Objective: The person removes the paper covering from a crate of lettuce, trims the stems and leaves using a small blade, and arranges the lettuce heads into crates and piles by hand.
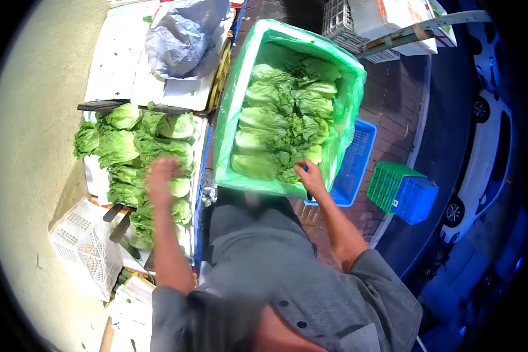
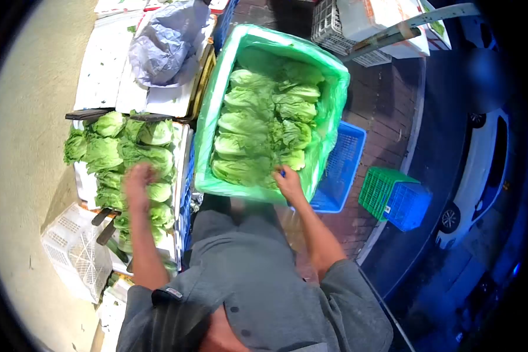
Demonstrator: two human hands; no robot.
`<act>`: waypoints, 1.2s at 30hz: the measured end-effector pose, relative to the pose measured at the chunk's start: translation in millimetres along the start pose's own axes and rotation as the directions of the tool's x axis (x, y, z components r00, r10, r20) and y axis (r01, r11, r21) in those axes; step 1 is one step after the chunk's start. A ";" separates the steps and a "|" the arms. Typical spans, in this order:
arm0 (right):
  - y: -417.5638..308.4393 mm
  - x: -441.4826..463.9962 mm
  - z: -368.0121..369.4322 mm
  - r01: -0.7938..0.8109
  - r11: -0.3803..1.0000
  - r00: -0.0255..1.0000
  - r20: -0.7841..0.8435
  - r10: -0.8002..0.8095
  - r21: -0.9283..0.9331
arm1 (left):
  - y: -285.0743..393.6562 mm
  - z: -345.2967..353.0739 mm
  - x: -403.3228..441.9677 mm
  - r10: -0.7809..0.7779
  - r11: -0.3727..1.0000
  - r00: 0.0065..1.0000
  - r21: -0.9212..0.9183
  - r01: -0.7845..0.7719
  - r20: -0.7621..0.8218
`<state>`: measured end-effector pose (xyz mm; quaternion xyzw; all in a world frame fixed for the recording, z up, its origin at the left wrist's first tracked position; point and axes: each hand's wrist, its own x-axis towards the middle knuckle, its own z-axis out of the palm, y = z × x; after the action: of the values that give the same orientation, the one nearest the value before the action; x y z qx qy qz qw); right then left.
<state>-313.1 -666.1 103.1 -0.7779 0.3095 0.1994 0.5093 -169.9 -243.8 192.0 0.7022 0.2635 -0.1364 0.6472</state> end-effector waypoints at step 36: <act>-147.0 110.0 72.6 0.836 0.397 0.523 0.769 -0.368 -0.379 | -133.4 168.1 -23.0 -0.102 0.745 0.970 0.663 -0.074 0.223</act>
<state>-131.9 -587.7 103.4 -0.8656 -0.2889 0.3130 0.2631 -236.6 -409.9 71.6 0.8625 0.1207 -0.3118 0.3798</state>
